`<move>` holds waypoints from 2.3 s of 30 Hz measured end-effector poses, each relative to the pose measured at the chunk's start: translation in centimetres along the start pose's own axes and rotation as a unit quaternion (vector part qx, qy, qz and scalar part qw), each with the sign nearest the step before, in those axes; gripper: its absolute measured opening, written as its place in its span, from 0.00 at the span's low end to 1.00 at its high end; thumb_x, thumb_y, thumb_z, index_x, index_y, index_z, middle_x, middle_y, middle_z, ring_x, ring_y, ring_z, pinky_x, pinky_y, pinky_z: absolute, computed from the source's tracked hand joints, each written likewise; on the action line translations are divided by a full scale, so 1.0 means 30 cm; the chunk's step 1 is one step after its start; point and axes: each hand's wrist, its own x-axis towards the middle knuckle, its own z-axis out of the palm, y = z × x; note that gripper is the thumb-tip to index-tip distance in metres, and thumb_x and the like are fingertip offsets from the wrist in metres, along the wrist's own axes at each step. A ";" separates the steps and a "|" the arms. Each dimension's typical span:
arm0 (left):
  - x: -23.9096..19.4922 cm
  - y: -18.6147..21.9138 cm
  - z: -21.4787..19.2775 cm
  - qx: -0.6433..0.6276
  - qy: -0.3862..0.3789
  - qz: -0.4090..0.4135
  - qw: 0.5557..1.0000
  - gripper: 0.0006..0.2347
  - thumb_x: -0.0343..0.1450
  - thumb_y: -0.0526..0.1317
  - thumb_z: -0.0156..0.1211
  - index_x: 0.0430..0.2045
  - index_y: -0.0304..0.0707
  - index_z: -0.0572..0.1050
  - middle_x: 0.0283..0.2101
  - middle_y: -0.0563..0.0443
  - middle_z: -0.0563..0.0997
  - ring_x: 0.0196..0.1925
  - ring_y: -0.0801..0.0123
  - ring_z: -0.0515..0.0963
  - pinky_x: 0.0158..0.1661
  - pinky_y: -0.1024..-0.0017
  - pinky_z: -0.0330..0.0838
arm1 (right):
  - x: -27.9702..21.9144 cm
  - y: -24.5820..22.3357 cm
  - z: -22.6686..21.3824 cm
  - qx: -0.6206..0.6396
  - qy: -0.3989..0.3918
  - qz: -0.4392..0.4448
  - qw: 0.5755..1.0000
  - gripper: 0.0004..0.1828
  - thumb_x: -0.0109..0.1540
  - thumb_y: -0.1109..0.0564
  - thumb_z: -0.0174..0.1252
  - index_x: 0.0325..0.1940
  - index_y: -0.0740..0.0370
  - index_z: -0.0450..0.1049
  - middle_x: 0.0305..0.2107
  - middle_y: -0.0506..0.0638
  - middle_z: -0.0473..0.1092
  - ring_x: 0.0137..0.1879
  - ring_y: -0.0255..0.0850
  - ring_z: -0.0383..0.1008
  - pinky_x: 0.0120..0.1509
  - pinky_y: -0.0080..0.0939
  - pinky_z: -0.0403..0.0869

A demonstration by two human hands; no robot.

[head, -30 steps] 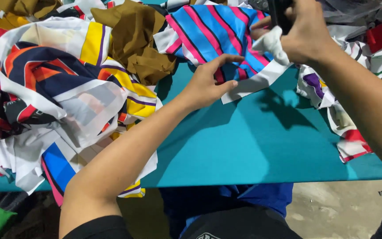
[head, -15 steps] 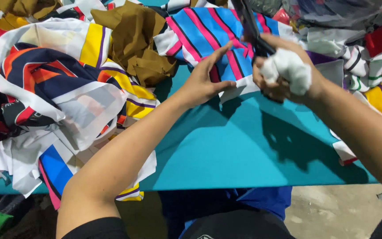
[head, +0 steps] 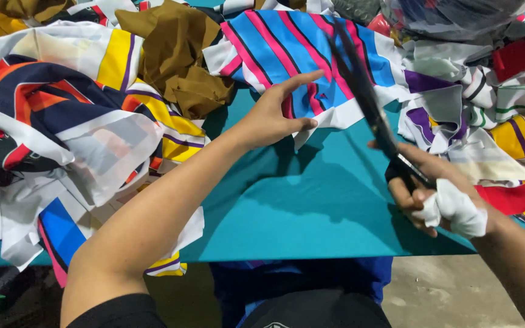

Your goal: Cutting strips of fabric from scrap material using large scissors on a work table.

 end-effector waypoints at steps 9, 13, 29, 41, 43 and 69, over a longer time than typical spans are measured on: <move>-0.046 0.060 0.131 -0.026 -0.071 0.056 0.996 0.37 0.76 0.49 0.62 0.76 0.54 0.43 0.81 0.44 0.50 0.81 0.46 0.58 0.72 0.53 0.64 | 0.181 -0.115 -0.004 -0.438 0.221 -0.160 0.857 0.43 0.62 0.55 0.59 0.77 0.69 0.50 0.37 0.63 0.77 0.41 0.51 0.83 0.42 0.43 0.82; -0.059 0.071 0.140 0.010 -0.126 0.026 0.992 0.39 0.74 0.50 0.59 0.75 0.53 0.36 0.81 0.41 0.51 0.26 0.72 0.70 0.38 0.71 0.72 | 0.301 -0.128 0.023 -0.438 0.255 -0.183 0.842 0.45 0.62 0.64 0.63 0.77 0.69 0.45 0.47 0.71 0.75 0.53 0.55 0.82 0.54 0.52 0.83; -0.055 0.051 0.173 0.137 -0.072 0.137 0.978 0.29 0.80 0.50 0.54 0.75 0.50 0.50 0.30 0.57 0.74 0.16 0.77 0.61 0.21 0.75 0.52 | 0.276 -0.100 -0.028 -0.535 0.333 -0.118 0.767 0.49 0.60 0.49 0.66 0.78 0.61 0.48 0.51 0.67 0.75 0.59 0.55 0.78 0.62 0.55 0.74; 0.025 -0.042 -0.013 0.517 0.089 -0.006 0.851 0.36 0.78 0.57 0.57 0.74 0.38 0.48 0.77 0.37 0.52 0.80 0.46 0.50 0.75 0.46 0.41 | 0.285 -0.098 -0.012 -0.542 0.337 -0.078 0.766 0.52 0.57 0.50 0.69 0.79 0.62 0.50 0.48 0.60 0.77 0.57 0.50 0.78 0.63 0.53 0.71; 0.029 -0.008 0.024 0.507 0.002 -0.011 0.862 0.29 0.79 0.58 0.39 0.73 0.39 0.54 0.75 0.38 0.57 0.77 0.47 0.52 0.72 0.42 0.32 | 0.291 -0.102 -0.014 -0.543 0.345 -0.073 0.762 0.49 0.58 0.50 0.67 0.79 0.59 0.53 0.47 0.58 0.77 0.56 0.49 0.78 0.61 0.51 0.72; 0.203 0.071 -0.324 0.474 0.095 0.003 0.875 0.10 0.75 0.27 0.52 0.44 0.33 0.82 0.40 0.39 0.83 0.38 0.54 0.81 0.34 0.64 0.77 | 0.255 -0.059 -0.061 -0.500 0.311 -0.210 0.780 0.46 0.62 0.56 0.67 0.78 0.66 0.50 0.40 0.62 0.78 0.47 0.46 0.82 0.55 0.44 0.80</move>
